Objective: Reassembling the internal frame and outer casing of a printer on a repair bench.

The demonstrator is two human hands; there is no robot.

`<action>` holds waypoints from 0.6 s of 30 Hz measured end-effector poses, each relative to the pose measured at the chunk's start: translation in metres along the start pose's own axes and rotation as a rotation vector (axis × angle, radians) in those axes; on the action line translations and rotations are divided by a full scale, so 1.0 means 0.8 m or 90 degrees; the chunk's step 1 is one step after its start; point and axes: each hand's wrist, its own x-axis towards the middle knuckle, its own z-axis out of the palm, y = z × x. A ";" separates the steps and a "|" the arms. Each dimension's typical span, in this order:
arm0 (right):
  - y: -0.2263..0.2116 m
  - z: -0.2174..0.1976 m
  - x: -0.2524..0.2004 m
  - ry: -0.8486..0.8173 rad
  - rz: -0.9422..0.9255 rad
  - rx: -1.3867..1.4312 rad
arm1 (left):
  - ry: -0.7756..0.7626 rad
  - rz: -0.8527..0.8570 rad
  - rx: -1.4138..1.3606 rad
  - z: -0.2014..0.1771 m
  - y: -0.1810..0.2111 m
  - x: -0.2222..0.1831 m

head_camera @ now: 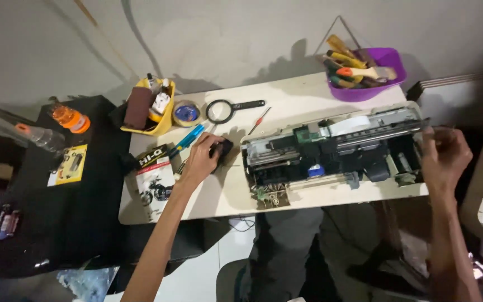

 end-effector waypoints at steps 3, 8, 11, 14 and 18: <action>-0.031 -0.001 0.000 -0.024 0.039 -0.009 | -0.008 -0.021 0.009 -0.003 0.007 -0.003; -0.005 -0.001 -0.001 -0.014 0.054 0.003 | 0.027 0.036 0.026 0.002 -0.001 -0.004; 0.053 0.005 -0.004 -0.015 0.032 0.023 | 0.053 0.040 0.032 0.006 -0.013 -0.009; 0.214 0.011 -0.010 -0.003 -0.015 0.091 | 0.084 -0.026 -0.052 0.005 -0.026 -0.019; 0.353 0.012 -0.014 -0.168 0.396 0.688 | 0.312 0.000 -0.122 -0.004 0.001 -0.033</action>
